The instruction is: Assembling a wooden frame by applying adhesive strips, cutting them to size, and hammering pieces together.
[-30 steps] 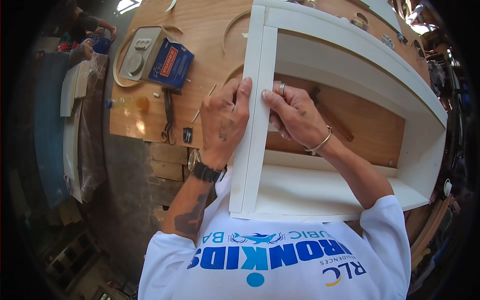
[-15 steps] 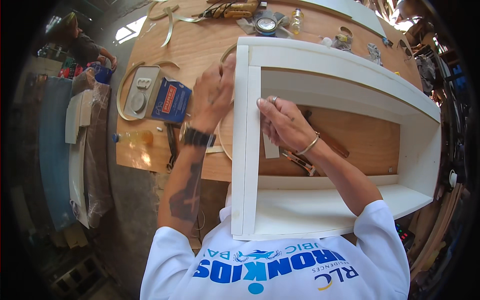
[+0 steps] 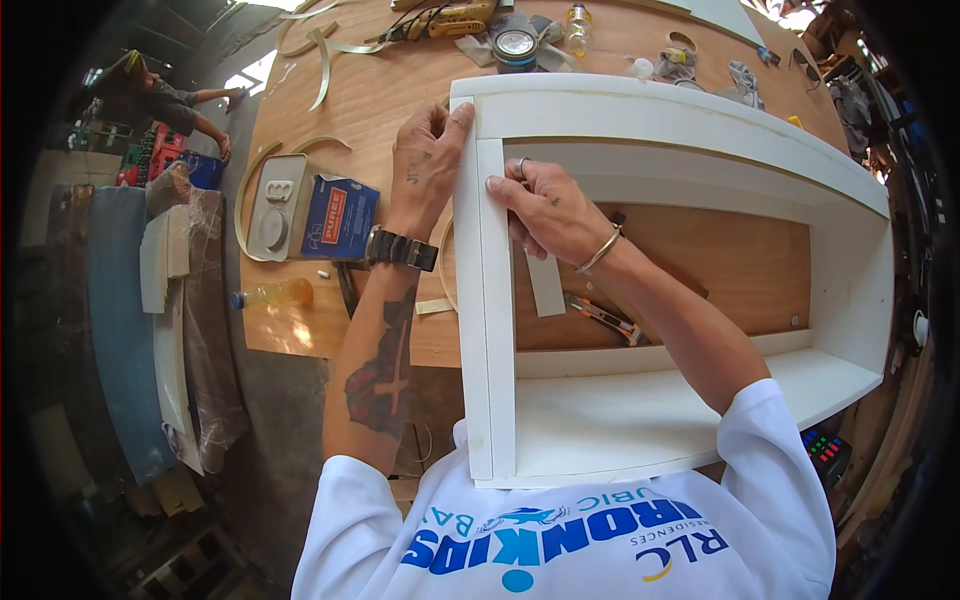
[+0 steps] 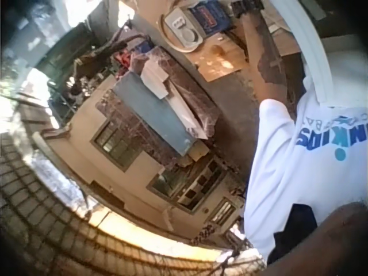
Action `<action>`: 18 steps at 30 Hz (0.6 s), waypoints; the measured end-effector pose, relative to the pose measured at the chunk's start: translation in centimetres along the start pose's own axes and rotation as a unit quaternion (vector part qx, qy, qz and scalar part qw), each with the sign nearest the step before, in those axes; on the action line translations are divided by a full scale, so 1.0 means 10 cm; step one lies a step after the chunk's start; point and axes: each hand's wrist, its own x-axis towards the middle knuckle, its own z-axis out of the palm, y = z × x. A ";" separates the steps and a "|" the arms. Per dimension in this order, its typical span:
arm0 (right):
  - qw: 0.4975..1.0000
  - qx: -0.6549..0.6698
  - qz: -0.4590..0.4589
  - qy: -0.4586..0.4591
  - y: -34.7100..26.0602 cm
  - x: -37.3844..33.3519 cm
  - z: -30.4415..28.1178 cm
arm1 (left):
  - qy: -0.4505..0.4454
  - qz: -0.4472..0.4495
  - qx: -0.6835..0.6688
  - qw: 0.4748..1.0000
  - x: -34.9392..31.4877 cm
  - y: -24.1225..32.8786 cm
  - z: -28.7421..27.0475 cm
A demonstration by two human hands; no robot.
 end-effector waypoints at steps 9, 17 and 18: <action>1.000 0.012 0.003 -0.002 -0.01 0.00 0.00 | -0.051 0.003 0.003 0.999 0.01 0.06 -0.10; 1.000 -0.002 0.003 0.002 0.00 0.01 0.00 | -0.065 0.029 0.035 0.997 0.07 0.07 -0.09; 1.000 -0.005 0.003 0.000 0.00 0.02 0.00 | -0.075 0.024 0.040 0.996 0.08 0.09 -0.11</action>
